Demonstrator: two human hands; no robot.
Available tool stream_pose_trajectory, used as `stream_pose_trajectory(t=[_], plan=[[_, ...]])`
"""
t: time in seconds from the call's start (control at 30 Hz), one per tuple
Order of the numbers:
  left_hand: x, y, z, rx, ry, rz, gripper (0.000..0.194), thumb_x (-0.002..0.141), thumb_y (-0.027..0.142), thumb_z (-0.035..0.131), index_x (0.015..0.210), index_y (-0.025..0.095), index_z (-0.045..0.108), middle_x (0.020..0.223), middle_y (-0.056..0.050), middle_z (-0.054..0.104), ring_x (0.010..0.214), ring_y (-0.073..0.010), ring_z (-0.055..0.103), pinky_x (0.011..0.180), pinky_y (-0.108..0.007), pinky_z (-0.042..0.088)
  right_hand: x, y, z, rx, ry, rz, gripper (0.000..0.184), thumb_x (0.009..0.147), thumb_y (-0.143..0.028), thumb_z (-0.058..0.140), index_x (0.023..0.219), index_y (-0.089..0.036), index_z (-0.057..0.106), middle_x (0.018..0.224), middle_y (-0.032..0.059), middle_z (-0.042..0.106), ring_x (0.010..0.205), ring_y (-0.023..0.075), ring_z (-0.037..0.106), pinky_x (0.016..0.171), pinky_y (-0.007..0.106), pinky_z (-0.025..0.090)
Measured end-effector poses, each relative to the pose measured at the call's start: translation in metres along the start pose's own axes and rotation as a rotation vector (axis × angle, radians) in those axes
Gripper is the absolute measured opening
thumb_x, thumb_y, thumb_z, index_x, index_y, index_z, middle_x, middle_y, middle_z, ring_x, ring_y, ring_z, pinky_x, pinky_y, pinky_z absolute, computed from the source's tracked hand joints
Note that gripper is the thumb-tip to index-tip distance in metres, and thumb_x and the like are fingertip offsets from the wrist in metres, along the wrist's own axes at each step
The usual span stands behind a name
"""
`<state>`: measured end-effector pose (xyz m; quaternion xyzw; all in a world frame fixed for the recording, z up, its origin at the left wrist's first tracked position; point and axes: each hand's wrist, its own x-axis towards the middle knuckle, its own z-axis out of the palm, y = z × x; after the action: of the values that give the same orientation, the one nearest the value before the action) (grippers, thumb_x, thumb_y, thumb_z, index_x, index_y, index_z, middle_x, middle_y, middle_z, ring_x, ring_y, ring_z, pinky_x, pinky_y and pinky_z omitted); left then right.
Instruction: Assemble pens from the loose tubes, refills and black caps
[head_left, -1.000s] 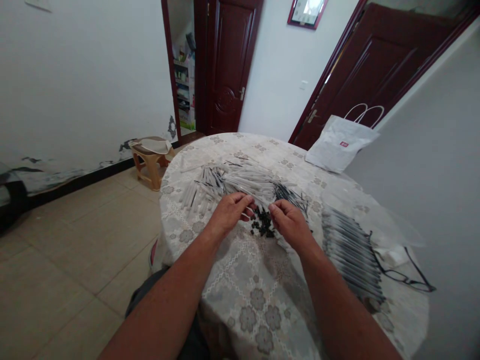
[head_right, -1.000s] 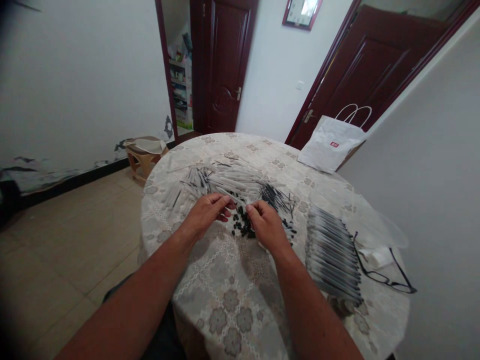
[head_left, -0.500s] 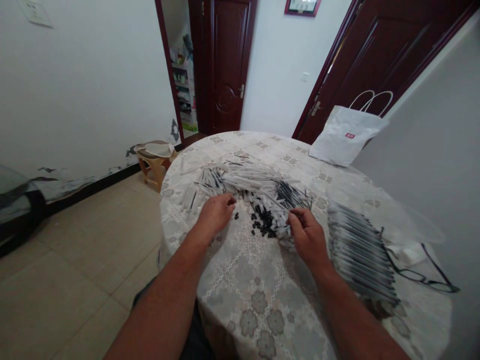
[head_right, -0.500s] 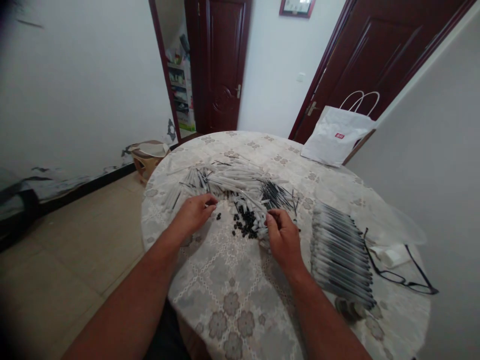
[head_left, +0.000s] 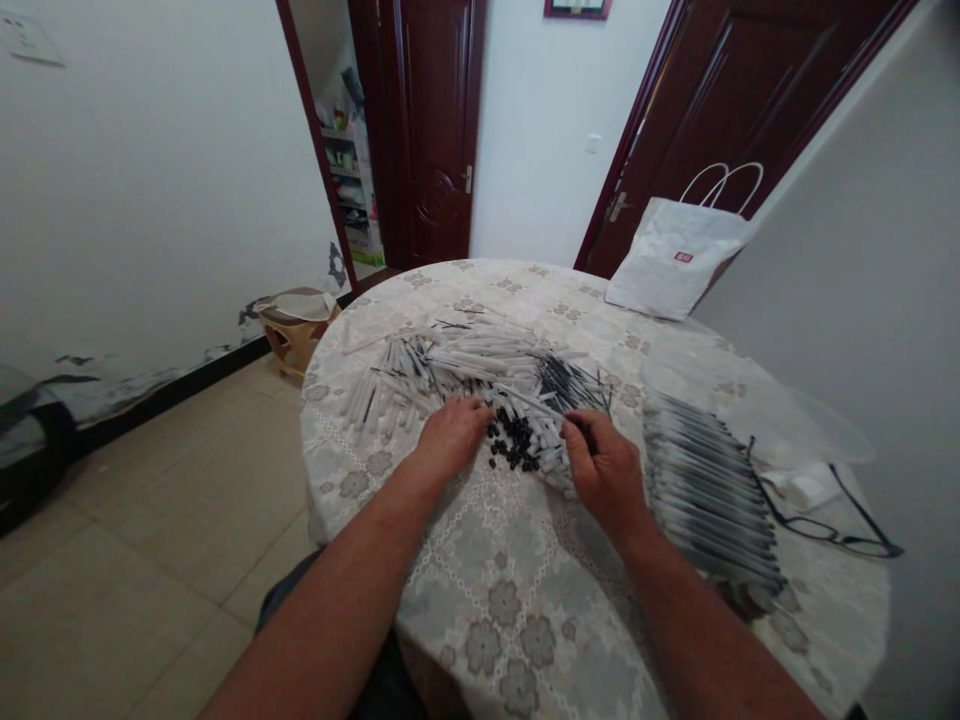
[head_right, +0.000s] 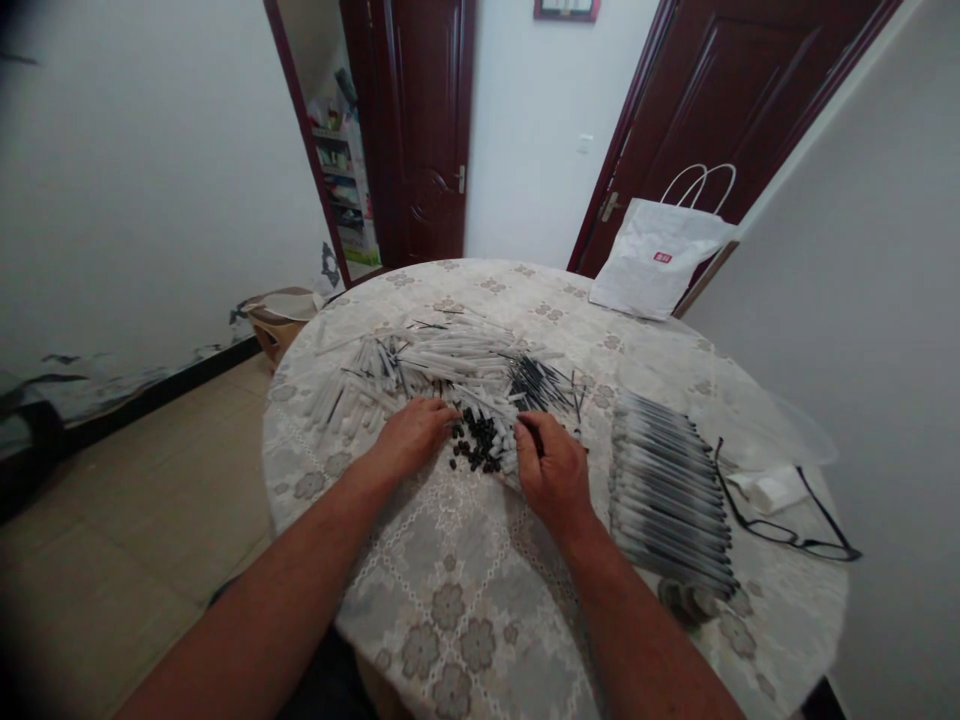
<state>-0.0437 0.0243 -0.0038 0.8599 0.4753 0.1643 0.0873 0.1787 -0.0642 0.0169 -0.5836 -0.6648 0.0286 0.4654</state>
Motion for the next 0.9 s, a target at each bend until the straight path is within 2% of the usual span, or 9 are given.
stream_pose_trajectory(t=[0.13, 0.27, 0.37, 0.5, 0.57, 0.7, 0.9], plan=[[-0.001, -0.001, -0.002, 0.095, 0.008, -0.028, 0.019, 0.092, 0.024, 0.057, 0.100, 0.022, 0.074, 0.105, -0.013, 0.069, 0.105, -0.0295, 0.059, 0.085, -0.036, 0.045, 0.000, 0.000, 0.002, 0.011, -0.014, -0.023, 0.022, 0.099, -0.035, 0.054, 0.108, -0.021, 0.068, 0.096, 0.0066, 0.074, 0.082, 0.0204, 0.068, 0.078, 0.032, 0.051], [-0.002, -0.003, -0.001, 0.090, 0.026, -0.076, 0.025, 0.091, 0.017, 0.054, 0.111, 0.023, 0.069, 0.103, -0.012, 0.069, 0.104, -0.0297, 0.060, 0.084, -0.037, 0.046, -0.001, 0.001, 0.003, 0.009, -0.013, -0.026, 0.021, 0.099, -0.034, 0.054, 0.107, -0.021, 0.068, 0.093, 0.0058, 0.073, 0.080, 0.0192, 0.068, 0.076, 0.030, 0.051], [-0.003, -0.006, 0.000, 0.008, 0.089, -0.082, 0.028, 0.090, 0.015, 0.054, 0.115, 0.020, 0.066, 0.106, -0.013, 0.069, 0.105, -0.0295, 0.060, 0.087, -0.039, 0.046, -0.001, 0.002, 0.004, -0.001, -0.014, -0.037, 0.021, 0.099, -0.034, 0.054, 0.107, -0.020, 0.068, 0.093, 0.0050, 0.073, 0.079, 0.0182, 0.067, 0.076, 0.029, 0.051], [-0.004, -0.008, -0.009, -0.318, 0.257, -0.046, 0.028, 0.089, 0.015, 0.056, 0.116, 0.018, 0.064, 0.110, -0.012, 0.068, 0.100, -0.0244, 0.062, 0.092, -0.038, 0.047, -0.002, 0.003, 0.005, 0.000, -0.001, -0.048, 0.021, 0.099, -0.033, 0.055, 0.108, -0.020, 0.068, 0.092, 0.0043, 0.072, 0.079, 0.0176, 0.068, 0.077, 0.028, 0.051], [-0.004, -0.007, -0.016, -0.556, 0.308, -0.106, 0.025, 0.087, 0.018, 0.060, 0.111, 0.019, 0.066, 0.105, -0.009, 0.070, 0.094, -0.0220, 0.064, 0.086, -0.035, 0.049, -0.002, 0.002, 0.005, 0.007, 0.013, -0.054, 0.021, 0.099, -0.033, 0.054, 0.107, -0.020, 0.068, 0.092, 0.0044, 0.072, 0.080, 0.0178, 0.068, 0.077, 0.028, 0.052], [-0.003, -0.007, -0.026, -1.066, 0.293, -0.289, 0.031, 0.077, 0.028, 0.074, 0.107, 0.017, 0.069, 0.097, -0.007, 0.072, 0.080, -0.0188, 0.065, 0.065, -0.029, 0.047, -0.004, -0.002, 0.005, 0.029, 0.030, -0.069, 0.020, 0.099, -0.032, 0.054, 0.108, -0.020, 0.067, 0.093, 0.0045, 0.073, 0.082, 0.0179, 0.069, 0.077, 0.029, 0.053], [-0.001, -0.009, -0.029, -1.516, 0.352, -0.356, 0.039, 0.067, 0.028, 0.085, 0.102, 0.017, 0.071, 0.103, -0.008, 0.073, 0.086, -0.0161, 0.065, 0.063, -0.023, 0.043, -0.005, -0.003, 0.004, 0.039, 0.031, -0.061, 0.020, 0.098, -0.032, 0.055, 0.107, -0.020, 0.067, 0.092, 0.0044, 0.073, 0.082, 0.0175, 0.069, 0.077, 0.028, 0.052]])
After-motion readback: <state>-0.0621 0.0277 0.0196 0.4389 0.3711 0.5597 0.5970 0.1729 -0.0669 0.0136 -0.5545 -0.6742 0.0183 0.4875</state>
